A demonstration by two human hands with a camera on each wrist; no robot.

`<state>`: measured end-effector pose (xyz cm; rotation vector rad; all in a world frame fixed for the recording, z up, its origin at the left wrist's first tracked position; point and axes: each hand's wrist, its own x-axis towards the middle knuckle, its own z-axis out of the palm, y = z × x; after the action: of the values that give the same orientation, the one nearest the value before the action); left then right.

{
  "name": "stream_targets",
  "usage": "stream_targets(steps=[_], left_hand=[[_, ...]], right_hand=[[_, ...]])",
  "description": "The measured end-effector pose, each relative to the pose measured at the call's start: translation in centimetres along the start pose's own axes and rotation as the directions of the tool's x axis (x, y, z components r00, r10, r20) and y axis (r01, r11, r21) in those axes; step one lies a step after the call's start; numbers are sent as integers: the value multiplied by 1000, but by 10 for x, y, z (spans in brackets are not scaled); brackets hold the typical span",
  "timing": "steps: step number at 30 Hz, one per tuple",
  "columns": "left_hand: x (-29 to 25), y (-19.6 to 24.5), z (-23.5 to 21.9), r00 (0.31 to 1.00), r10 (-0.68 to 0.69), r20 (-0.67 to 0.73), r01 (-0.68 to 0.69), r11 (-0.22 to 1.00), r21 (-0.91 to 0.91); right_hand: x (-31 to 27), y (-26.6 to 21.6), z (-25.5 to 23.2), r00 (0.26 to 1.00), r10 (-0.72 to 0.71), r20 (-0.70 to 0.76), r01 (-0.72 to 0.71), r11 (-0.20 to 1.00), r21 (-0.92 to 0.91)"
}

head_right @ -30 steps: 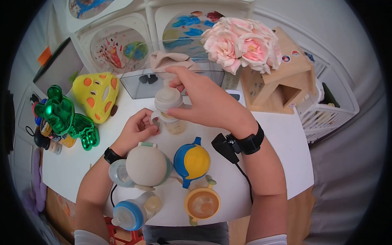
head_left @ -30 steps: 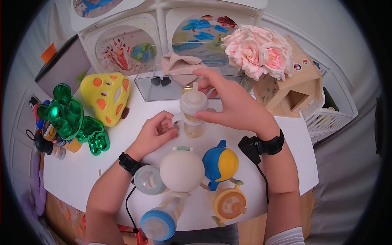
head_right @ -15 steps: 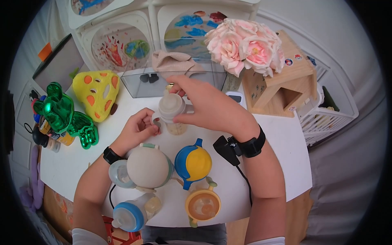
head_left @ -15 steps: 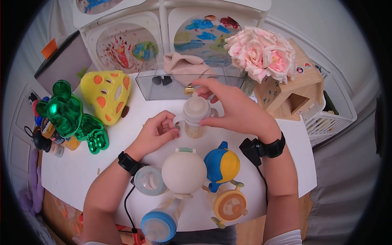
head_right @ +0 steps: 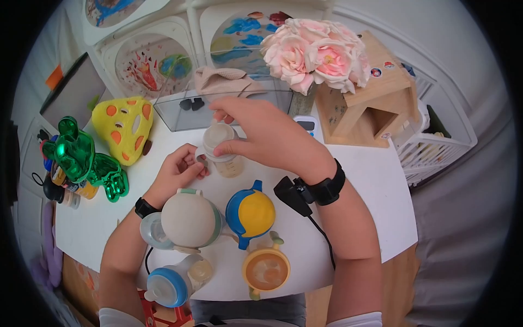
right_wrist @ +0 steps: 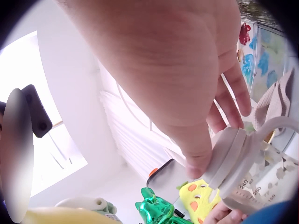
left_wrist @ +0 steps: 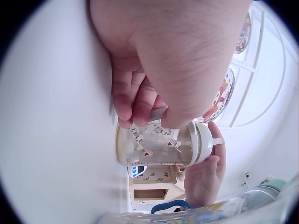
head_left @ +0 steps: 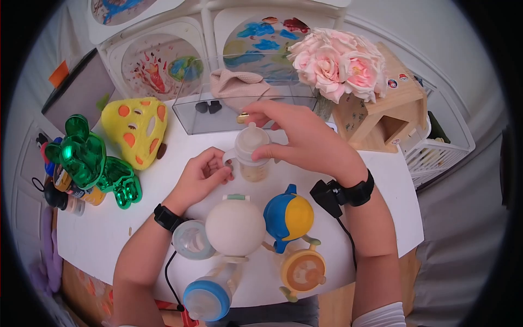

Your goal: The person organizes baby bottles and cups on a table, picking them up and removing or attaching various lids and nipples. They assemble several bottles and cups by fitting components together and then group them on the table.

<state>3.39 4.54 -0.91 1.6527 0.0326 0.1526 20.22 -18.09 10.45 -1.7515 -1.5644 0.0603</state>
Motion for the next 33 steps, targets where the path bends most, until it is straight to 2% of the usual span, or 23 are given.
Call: stream_targets(steps=[7, 10, 12, 16, 18, 22, 25, 27, 31, 33], left_hand=[[0, 0, 2, 1000, 9, 6, -9, 1000, -16], [-1, 0, 1, 1000, 19, 5, -19, 999, -34], [-1, 1, 0, 1000, 8, 22, -8, 1000, 27], [-1, -1, 0, 999, 35, 9, -35, 999, 26], [-3, 2, -1, 999, -16, 45, 15, 999, 29], [-1, 0, -3, 998, -8, 65, 4, 999, 53], [-1, -2, -4, 997, 7, 80, -13, 997, 79], [-1, 0, -1, 997, 58, 48, -62, 995, 75], [2, 1, -1, 999, 35, 16, -36, 996, 79], [3, -1, -3, 999, 43, 13, -44, 997, 71]], right_hand=[[1, -2, -6, 999, 14, 52, -14, 1000, -2], [2, 1, -5, 997, -27, 67, 25, 999, 38], [2, 0, -6, 995, -4, 96, -3, 998, 66], [3, -6, -8, 993, -27, 115, 23, 999, 33], [3, -8, -8, 992, -1, 122, -8, 997, 72], [3, -5, -10, 987, 11, 158, -26, 996, 91], [4, 2, -9, 981, -41, 191, 19, 993, 116], [5, 2, -9, 976, -3, 218, -34, 986, 165], [5, 3, -6, 979, 37, 201, -72, 984, 166], [4, -9, 0, 985, 113, 134, -127, 987, 98]])
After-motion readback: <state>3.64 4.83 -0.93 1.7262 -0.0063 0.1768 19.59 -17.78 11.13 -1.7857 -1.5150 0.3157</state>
